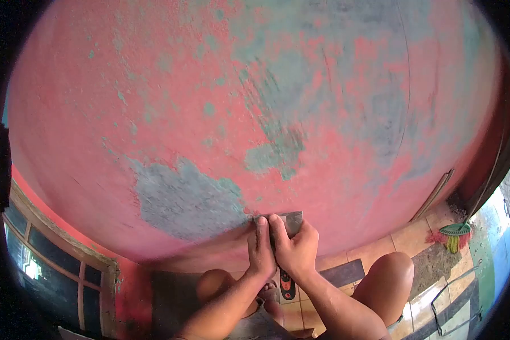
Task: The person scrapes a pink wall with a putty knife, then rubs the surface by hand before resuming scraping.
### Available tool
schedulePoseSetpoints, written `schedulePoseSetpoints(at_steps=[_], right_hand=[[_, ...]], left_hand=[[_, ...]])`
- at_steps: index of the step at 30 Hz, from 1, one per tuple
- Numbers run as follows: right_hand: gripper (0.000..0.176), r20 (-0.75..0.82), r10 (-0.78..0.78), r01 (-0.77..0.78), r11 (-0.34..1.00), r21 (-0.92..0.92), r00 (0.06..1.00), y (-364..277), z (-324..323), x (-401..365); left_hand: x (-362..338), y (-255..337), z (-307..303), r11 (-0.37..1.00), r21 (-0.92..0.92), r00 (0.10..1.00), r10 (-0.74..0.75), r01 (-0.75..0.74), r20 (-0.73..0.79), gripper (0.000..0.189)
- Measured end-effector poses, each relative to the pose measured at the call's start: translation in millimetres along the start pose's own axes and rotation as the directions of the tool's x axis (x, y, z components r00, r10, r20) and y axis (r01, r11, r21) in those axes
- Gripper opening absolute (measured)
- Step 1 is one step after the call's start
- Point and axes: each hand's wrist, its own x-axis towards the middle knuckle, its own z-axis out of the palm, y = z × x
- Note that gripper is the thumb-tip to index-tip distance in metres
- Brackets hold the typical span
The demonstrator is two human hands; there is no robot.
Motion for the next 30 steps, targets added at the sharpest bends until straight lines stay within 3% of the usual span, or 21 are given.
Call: schedulePoseSetpoints(at_steps=[5, 11, 13, 14, 17, 21, 24, 27, 30], right_hand=[[0.029, 0.023, 0.036, -0.034, 0.997, -0.064, 0.999, -2.4, -3.3, -0.4], [0.028, 0.022, -0.019, 0.019, 1.000, -0.014, 1.000, -0.5, 0.1, 5.5], [0.027, 0.022, -0.012, 0.012, 1.000, -0.009, 1.000, -0.4, 0.2, 1.4], [0.027, 0.033, 0.007, -0.007, 1.000, -0.011, 0.999, -5.5, -0.2, 1.0], [0.026, 0.047, 0.036, -0.033, 0.998, -0.061, 0.998, 1.6, -2.0, 0.4], [0.027, 0.024, 0.014, -0.014, 0.999, -0.029, 1.000, 5.3, 1.6, -1.0], [0.028, 0.031, 0.008, -0.007, 0.999, -0.038, 0.999, -3.3, 2.2, 1.7], [0.027, 0.028, 0.030, -0.028, 0.997, -0.075, 0.999, -2.1, 1.7, -2.4], [0.028, 0.033, 0.031, -0.029, 0.999, -0.043, 0.999, 3.2, 0.7, -2.6]], left_hand=[[-3.8, 8.3, 1.8, 0.993, -0.058, 0.994, -0.107, 0.106, -0.019, 0.051], [3.3, -5.8, -2.1, 0.998, -0.056, 1.000, 0.005, -0.005, -0.005, 0.054], [1.5, -0.9, -0.3, 0.997, -0.071, 0.999, -0.014, 0.010, -0.049, 0.053], [3.1, 0.0, -5.3, 0.995, -0.096, 1.000, -0.009, 0.009, 0.004, 0.051], [-1.9, -1.2, -4.5, 0.997, 0.009, 0.996, -0.083, 0.083, -0.045, 0.050], [-1.6, -4.4, -4.8, 1.000, -0.010, 1.000, 0.014, -0.014, -0.004, 0.051], [-2.8, 3.1, -5.5, 0.999, 0.050, 1.000, -0.002, 0.003, -0.027, 0.053], [-2.1, 1.9, -6.1, 0.997, -0.018, 0.997, -0.073, 0.073, -0.031, 0.046], [-2.1, 5.6, -5.2, 1.000, -0.003, 1.000, -0.009, 0.009, 0.011, 0.045]])
